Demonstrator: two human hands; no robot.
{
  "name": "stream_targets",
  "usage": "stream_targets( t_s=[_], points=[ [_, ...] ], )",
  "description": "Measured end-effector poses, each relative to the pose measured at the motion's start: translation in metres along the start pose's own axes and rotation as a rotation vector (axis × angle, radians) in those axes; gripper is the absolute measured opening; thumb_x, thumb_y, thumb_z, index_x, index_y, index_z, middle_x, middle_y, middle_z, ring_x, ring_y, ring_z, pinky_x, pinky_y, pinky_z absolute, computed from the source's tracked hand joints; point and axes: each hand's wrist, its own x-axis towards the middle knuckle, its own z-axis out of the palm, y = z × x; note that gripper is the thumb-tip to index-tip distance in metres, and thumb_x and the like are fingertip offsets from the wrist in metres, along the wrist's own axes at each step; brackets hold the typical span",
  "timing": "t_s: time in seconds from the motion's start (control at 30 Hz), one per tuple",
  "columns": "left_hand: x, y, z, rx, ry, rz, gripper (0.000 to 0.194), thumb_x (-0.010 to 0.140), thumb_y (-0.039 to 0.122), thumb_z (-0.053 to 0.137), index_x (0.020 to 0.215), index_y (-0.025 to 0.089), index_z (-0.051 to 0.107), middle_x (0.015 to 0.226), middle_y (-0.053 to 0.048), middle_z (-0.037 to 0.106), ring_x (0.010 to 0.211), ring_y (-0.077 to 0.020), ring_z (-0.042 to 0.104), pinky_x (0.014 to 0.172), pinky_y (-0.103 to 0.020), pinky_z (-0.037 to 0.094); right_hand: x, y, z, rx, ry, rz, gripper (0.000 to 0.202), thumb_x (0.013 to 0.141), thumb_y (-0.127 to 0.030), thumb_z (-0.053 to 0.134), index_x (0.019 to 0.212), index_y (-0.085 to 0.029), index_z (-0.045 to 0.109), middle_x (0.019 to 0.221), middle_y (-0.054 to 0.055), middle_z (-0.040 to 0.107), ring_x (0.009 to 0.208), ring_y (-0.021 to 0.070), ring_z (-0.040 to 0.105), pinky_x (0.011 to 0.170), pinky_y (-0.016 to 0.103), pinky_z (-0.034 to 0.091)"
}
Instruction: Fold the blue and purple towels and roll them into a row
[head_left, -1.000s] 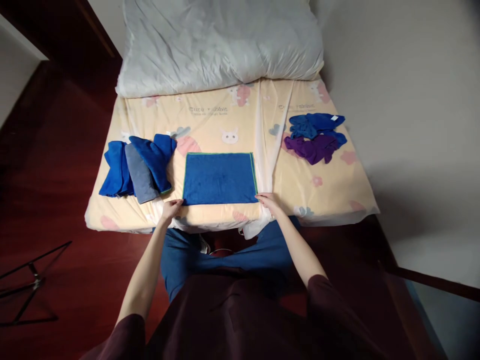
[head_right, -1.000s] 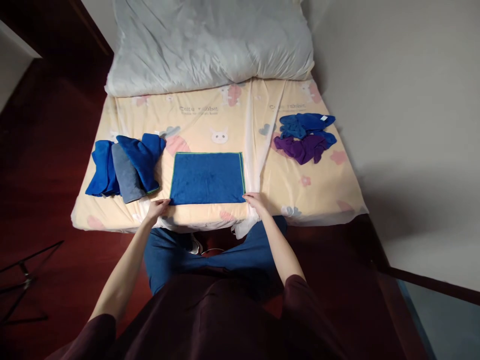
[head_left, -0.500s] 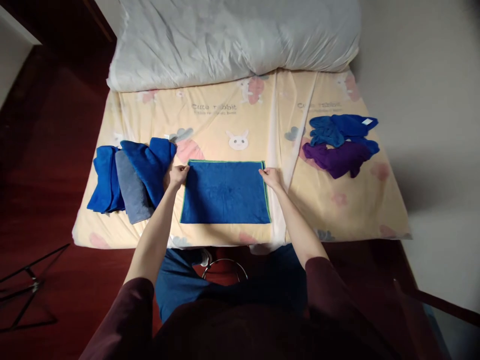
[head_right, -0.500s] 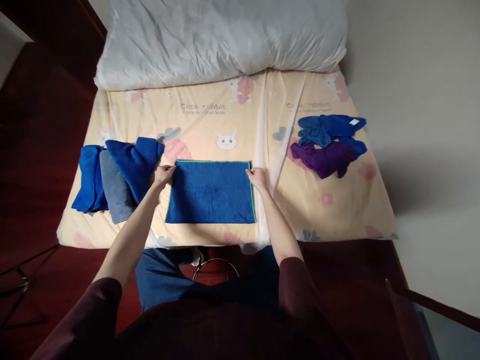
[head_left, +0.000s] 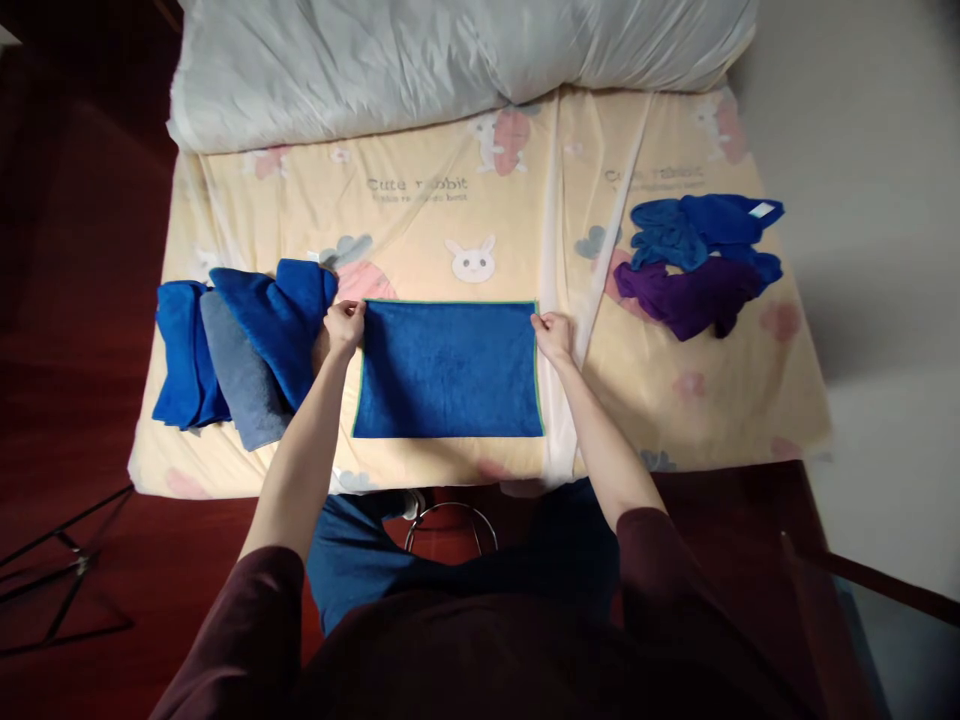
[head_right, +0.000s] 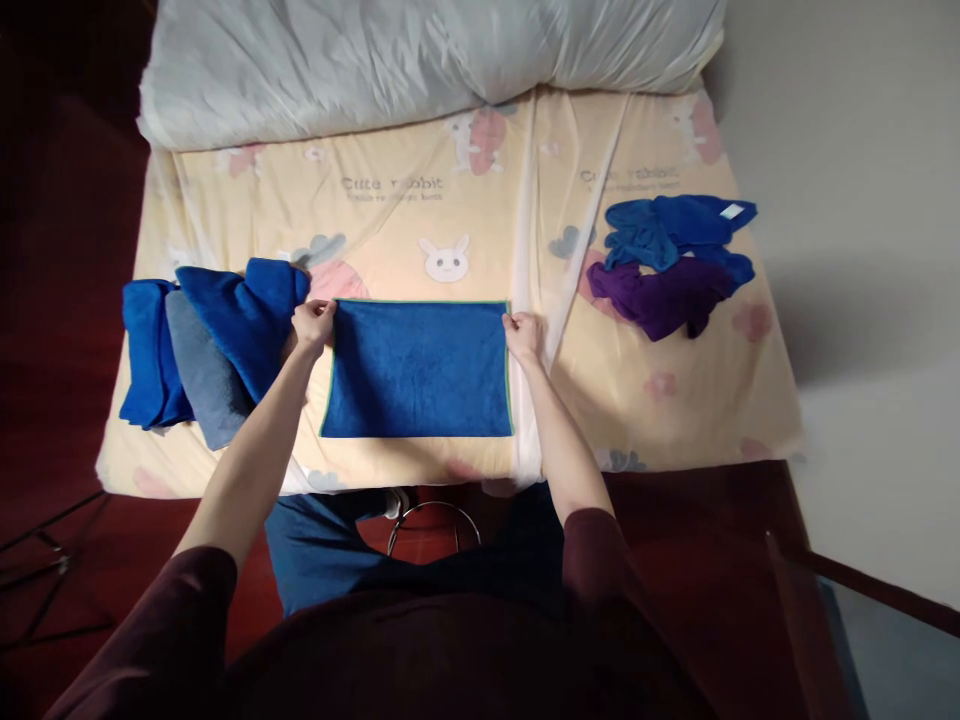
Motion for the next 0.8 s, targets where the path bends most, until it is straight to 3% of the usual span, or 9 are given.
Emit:
stream_targets(
  t_s=[0.2,0.33,0.43,0.53,0.63,0.7,0.8],
  points=[
    [-0.001,0.006,0.006,0.081,-0.015,-0.047,0.027,0.096,0.041,0.066,0.105,0.017,0.074,0.105,-0.016,0.076,0.099,-0.031,0.071,0.09,-0.041,0.055,-0.004,-0.005,0.007,-0.146,0.033,0.0,0.028,0.095,-0.04,0.06,0.076,-0.02,0.064,0.075,0.009,0.071,0.072,0.0235,0.063,0.076,0.034,0.049],
    [-0.019,0.007,0.001,0.083,0.006,-0.018,0.033,0.099,0.044,0.061,0.115,0.016,0.068,0.108,-0.016,0.075,0.104,-0.0306,0.071,0.095,-0.042,0.054,-0.023,-0.011,0.003,-0.198,0.055,0.013,0.028,0.097,-0.041,0.058,0.105,-0.017,0.069,0.089,0.013,0.077,0.087,0.0294,0.07,0.088,0.041,0.052],
    [-0.064,-0.011,-0.016,0.117,-0.018,0.082,0.037,0.096,0.044,0.062,0.12,0.016,0.066,0.113,-0.016,0.072,0.106,-0.0298,0.07,0.099,-0.042,0.054,-0.062,-0.003,-0.009,-0.14,0.019,-0.016,0.034,0.095,-0.043,0.061,0.114,-0.016,0.068,0.097,0.014,0.079,0.095,0.03,0.073,0.094,0.042,0.054],
    [-0.13,-0.047,-0.04,0.145,-0.105,0.191,0.033,0.091,0.04,0.064,0.115,0.016,0.069,0.118,-0.016,0.068,0.099,-0.027,0.071,0.098,-0.04,0.056,-0.12,0.021,-0.025,-0.068,-0.063,-0.042,0.033,0.09,-0.045,0.065,0.107,-0.017,0.072,0.103,0.015,0.08,0.093,0.0293,0.075,0.093,0.043,0.057],
    [-0.19,-0.081,-0.06,0.086,-0.16,0.186,0.033,0.092,0.038,0.059,0.116,0.017,0.069,0.108,-0.012,0.07,0.09,-0.0243,0.072,0.092,-0.037,0.058,-0.175,0.047,-0.04,0.031,-0.14,0.002,0.035,0.088,-0.05,0.068,0.1,-0.018,0.074,0.1,0.015,0.08,0.086,0.0287,0.077,0.088,0.043,0.06],
    [-0.214,-0.095,-0.068,0.058,-0.168,0.135,0.032,0.091,0.036,0.059,0.115,0.018,0.07,0.103,-0.011,0.073,0.09,-0.0241,0.073,0.093,-0.037,0.058,-0.198,0.058,-0.046,0.087,-0.16,0.044,0.035,0.086,-0.051,0.07,0.096,-0.018,0.075,0.099,0.016,0.081,0.086,0.0295,0.078,0.086,0.044,0.062],
    [-0.227,-0.102,-0.073,0.043,-0.173,0.028,0.033,0.088,0.036,0.061,0.114,0.018,0.07,0.104,-0.011,0.077,0.095,-0.0259,0.075,0.095,-0.039,0.058,-0.213,0.064,-0.05,0.151,-0.165,0.101,0.033,0.082,-0.052,0.075,0.089,-0.019,0.075,0.095,0.016,0.081,0.087,0.0314,0.078,0.087,0.047,0.063]
  ],
)
